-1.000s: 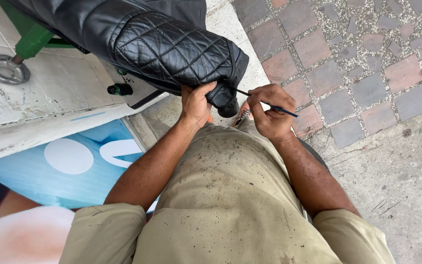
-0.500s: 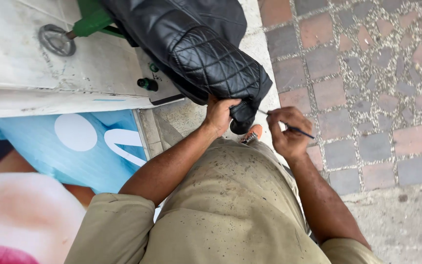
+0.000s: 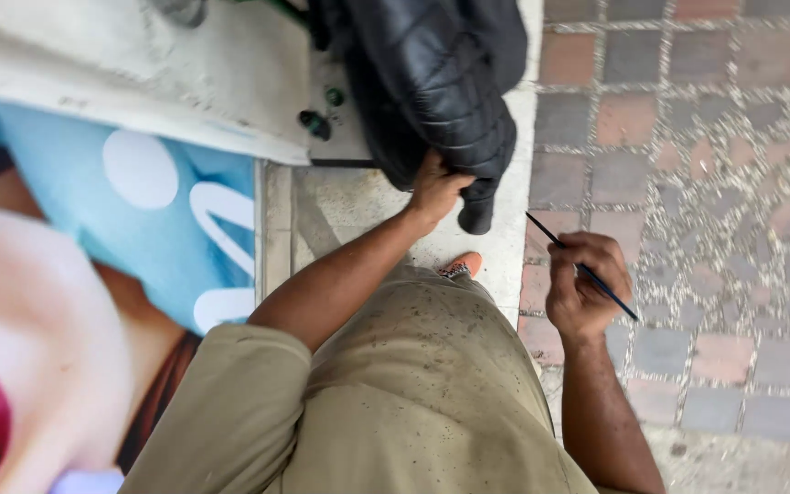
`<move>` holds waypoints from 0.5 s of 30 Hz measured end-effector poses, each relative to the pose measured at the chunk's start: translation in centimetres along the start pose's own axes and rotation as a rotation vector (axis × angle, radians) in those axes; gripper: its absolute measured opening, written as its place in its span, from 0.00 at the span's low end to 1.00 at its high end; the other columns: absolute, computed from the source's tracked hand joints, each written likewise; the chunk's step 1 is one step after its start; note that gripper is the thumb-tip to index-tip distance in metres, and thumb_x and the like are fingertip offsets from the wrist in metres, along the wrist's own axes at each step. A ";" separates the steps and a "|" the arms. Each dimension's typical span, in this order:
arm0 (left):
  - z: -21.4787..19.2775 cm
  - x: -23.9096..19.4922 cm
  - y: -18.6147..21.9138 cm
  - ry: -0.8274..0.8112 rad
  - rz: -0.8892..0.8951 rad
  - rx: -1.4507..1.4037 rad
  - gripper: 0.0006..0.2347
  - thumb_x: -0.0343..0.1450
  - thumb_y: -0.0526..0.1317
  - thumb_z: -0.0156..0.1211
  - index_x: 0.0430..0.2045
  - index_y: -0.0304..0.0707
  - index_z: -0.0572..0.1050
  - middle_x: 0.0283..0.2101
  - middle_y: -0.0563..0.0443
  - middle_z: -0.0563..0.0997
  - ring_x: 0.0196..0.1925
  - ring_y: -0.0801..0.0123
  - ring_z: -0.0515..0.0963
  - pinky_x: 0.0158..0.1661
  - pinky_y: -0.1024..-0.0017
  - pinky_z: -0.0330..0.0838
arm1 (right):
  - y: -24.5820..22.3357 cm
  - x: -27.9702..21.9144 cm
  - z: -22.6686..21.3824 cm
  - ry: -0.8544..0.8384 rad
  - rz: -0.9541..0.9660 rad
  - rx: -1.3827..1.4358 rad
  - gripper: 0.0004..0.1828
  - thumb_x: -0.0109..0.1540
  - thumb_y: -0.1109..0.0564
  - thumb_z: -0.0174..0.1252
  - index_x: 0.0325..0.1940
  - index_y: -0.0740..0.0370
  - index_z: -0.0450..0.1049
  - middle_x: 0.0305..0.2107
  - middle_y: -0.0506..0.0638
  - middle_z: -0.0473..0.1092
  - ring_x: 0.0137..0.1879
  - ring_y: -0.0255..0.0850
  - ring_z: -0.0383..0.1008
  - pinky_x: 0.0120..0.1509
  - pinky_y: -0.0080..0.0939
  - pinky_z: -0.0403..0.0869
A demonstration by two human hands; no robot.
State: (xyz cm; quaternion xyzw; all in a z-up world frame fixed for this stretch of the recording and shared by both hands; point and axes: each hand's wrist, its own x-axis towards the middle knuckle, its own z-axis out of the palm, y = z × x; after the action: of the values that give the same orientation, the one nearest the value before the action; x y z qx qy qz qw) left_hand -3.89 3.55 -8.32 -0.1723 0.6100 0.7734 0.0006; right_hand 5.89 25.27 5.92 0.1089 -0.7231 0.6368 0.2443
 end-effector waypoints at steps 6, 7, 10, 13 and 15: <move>-4.1 1.2 -1.7 -0.074 -0.330 0.479 0.41 0.63 0.43 0.73 0.71 0.40 0.55 0.68 0.29 0.67 0.69 0.45 0.69 0.66 0.56 0.70 | -1.5 1.7 3.3 -0.264 0.011 0.085 0.12 0.64 0.62 0.51 0.36 0.65 0.80 0.38 0.58 0.72 0.48 0.46 0.76 0.52 0.43 0.74; -5.5 0.5 -0.9 -0.061 -0.329 0.463 0.41 0.63 0.43 0.73 0.71 0.40 0.55 0.68 0.29 0.67 0.69 0.45 0.69 0.66 0.56 0.70 | -1.5 2.1 4.7 -0.283 0.006 0.085 0.12 0.64 0.62 0.51 0.36 0.65 0.80 0.38 0.58 0.72 0.48 0.46 0.76 0.52 0.43 0.74; -10.1 -1.4 0.9 -0.113 -0.353 0.735 0.33 0.58 0.50 0.71 0.61 0.52 0.67 0.54 0.48 0.81 0.58 0.56 0.81 0.58 0.60 0.77 | -1.6 3.0 9.1 -0.396 -0.046 0.088 0.08 0.63 0.70 0.53 0.36 0.70 0.79 0.33 0.59 0.74 0.42 0.52 0.77 0.43 0.47 0.75; -15.6 -2.2 2.5 -0.029 -0.187 0.716 0.24 0.61 0.42 0.70 0.52 0.49 0.71 0.41 0.49 0.79 0.36 0.61 0.87 0.37 0.67 0.81 | -2.0 4.0 14.4 -0.414 0.036 0.198 0.03 0.64 0.74 0.57 0.39 0.73 0.72 0.35 0.67 0.73 0.45 0.58 0.79 0.41 0.52 0.80; -19.3 -0.8 3.4 0.151 -0.090 0.732 0.29 0.62 0.40 0.71 0.59 0.40 0.66 0.43 0.45 0.75 0.38 0.56 0.85 0.37 0.62 0.81 | -1.9 5.1 18.2 -0.503 -0.049 0.187 0.06 0.65 0.65 0.54 0.37 0.69 0.76 0.35 0.63 0.74 0.44 0.55 0.79 0.43 0.52 0.80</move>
State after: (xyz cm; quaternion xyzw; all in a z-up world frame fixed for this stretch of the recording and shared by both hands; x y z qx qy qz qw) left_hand 1.31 -15.37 -8.70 -0.2439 0.8362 0.4885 0.0512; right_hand -1.52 7.97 8.80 0.3033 -0.6962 0.6477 0.0614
